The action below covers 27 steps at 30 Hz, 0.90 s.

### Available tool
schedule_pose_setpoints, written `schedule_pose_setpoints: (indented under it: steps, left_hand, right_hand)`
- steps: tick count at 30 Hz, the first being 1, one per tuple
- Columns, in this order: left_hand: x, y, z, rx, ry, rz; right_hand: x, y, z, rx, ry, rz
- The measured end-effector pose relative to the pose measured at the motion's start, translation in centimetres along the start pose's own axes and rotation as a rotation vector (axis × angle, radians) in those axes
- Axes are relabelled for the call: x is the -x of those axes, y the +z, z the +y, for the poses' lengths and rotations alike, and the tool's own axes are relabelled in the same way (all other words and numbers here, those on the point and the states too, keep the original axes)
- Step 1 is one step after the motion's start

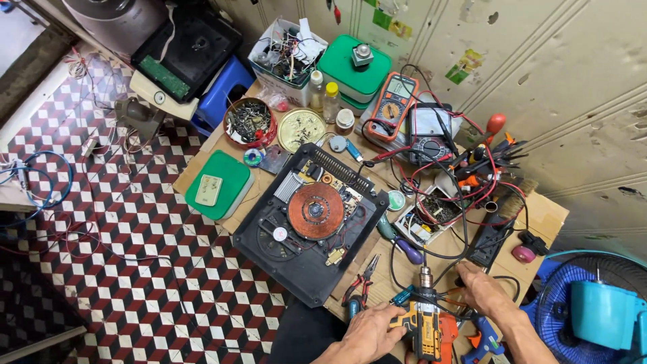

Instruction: Repairing an induction cooker by inspecting internal components, reconnecting parts, and reassembling the unit.

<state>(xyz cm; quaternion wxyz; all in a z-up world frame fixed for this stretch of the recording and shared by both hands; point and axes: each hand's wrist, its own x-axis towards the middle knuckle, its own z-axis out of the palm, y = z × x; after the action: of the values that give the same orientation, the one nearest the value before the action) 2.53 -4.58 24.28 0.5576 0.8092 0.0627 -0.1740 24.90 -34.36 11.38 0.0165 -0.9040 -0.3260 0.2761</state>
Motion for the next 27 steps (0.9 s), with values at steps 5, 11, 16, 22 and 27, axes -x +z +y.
schedule_pose_setpoints:
  steps: [5,11,16,22,27]
  left_hand:
    - [2.4,-3.2,0.0,0.025,-0.074,0.016]
    - [4.9,-10.5,-10.2,-0.006,-0.373,0.495]
    - [3.8,-18.8,-12.4,-0.189,-0.584,0.438]
    - [2.7,-19.2,-14.3,-0.215,-0.524,0.227]
    - [4.3,-20.1,-12.4,-0.041,-0.42,0.09]
  right_hand:
    - [0.6,-1.0,-2.7,0.089,0.039,-0.09]
    - [5.8,-4.8,-13.6,-0.275,0.243,0.348]
    - [8.0,0.4,-18.0,-0.484,0.382,0.431]
    - [8.4,3.7,-25.9,-0.686,0.546,0.358]
    - [7.0,2.5,-33.3,-0.691,0.545,0.394]
